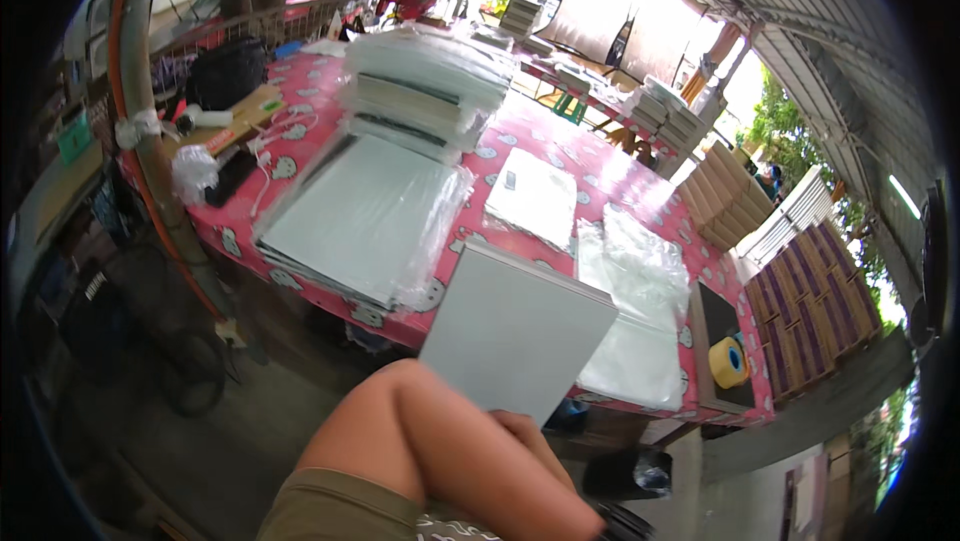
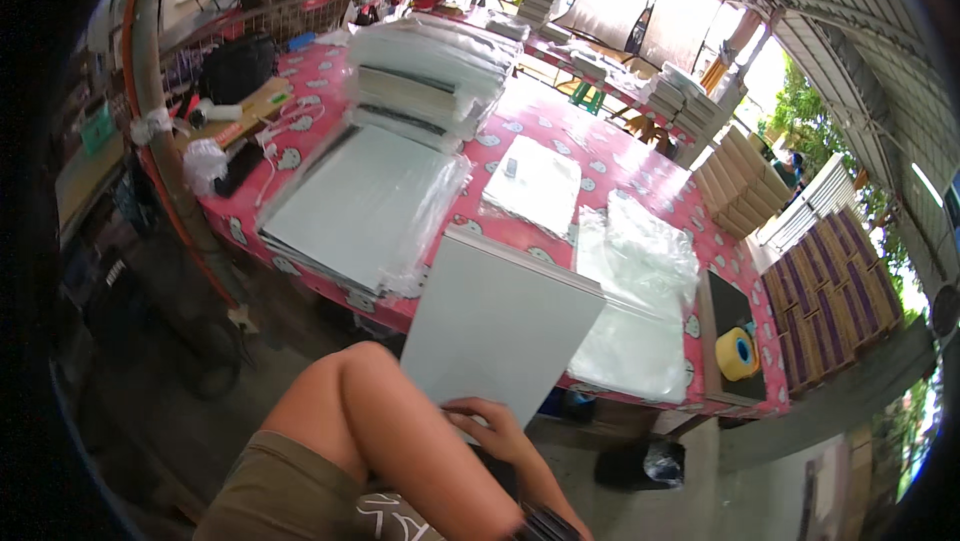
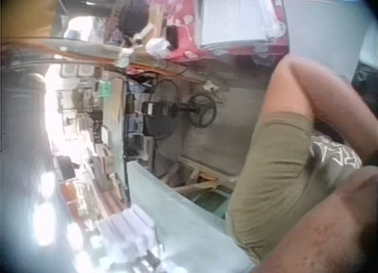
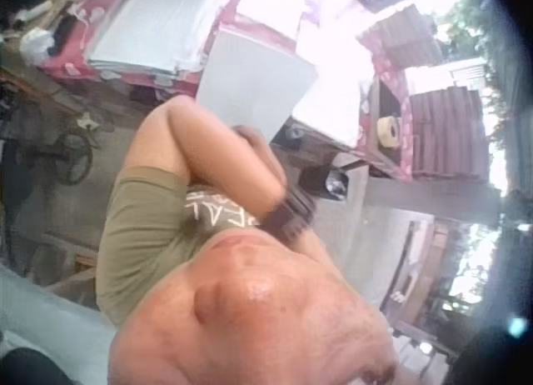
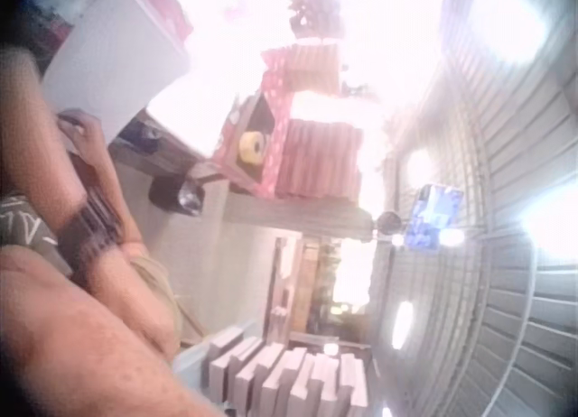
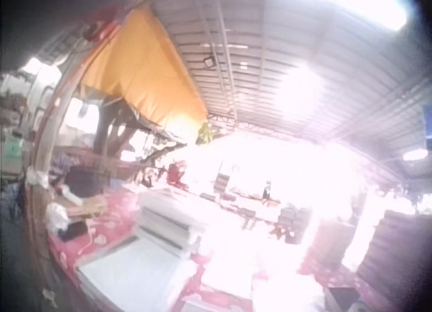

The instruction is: The person places items into plastic bags and seals them. The person picks up items, slides them into clear plastic sleeves, and then stacks the packaged items.

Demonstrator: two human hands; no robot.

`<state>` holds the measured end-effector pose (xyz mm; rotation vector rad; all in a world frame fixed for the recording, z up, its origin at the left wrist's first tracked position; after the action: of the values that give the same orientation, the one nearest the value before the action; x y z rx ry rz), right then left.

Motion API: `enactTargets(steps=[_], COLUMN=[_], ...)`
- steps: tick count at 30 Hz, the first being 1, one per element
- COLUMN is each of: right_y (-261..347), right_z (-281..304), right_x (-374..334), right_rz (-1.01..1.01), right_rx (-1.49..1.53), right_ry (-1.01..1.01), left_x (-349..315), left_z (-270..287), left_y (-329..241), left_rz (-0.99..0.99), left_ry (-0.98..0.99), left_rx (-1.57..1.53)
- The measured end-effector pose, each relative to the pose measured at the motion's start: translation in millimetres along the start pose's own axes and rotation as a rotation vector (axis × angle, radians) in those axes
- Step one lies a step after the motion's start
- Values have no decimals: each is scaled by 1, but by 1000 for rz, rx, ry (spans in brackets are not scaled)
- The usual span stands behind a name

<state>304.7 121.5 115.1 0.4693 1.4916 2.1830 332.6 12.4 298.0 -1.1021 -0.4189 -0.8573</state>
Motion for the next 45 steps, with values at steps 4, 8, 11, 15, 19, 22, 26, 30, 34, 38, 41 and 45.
enactTargets(steps=[4,8,11,15,19,22,26,30,34,38,41,45], right_y=[-44,-64,-44,-62,-25,-44,-62,-75,-102,-117,-133,-138], right_z=[29,33,30,27,36,40,68,141,186,182,194,204], right_x=[-82,-120,-112,-100,-93,-94,-93,-68,-51,-33,-29,-26], right_rz=[-232,-201,-143,-229,-259,-202,3,41,-55,-194,-243,-285], right_rx=[350,448,428,352,352,173,-29,-246,-622,-806,-671,-515], right_ry=[-405,-641,-599,-403,-390,-427,-684,-1105,-944,-745,-760,-907], left_x=[36,50,53,54,51,49,42,26,-25,-117,-183,-227], left_z=[9,16,19,23,22,22,20,19,23,-2,-47,-75], left_y=[35,56,65,71,75,73,61,26,-12,-52,-60,-66], left_rz=[-35,-15,16,66,89,109,144,240,460,739,747,749], left_ry=[94,128,137,145,136,128,102,48,-111,-617,-1212,-1726], left_rx=[-56,-139,-174,-193,-189,-178,-131,-23,96,122,-46,15])
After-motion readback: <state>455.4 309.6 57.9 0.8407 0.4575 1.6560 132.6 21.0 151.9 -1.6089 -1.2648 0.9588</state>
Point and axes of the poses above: each hand's wrist, its own x-axis towards the middle knuckle, its own z-axis out of the back of the hand, y = z × x, the point moved 2 cm from there along x, towards the middle knuckle, and after that the axes turned 4 degrees about y, right-handed, at the moved point
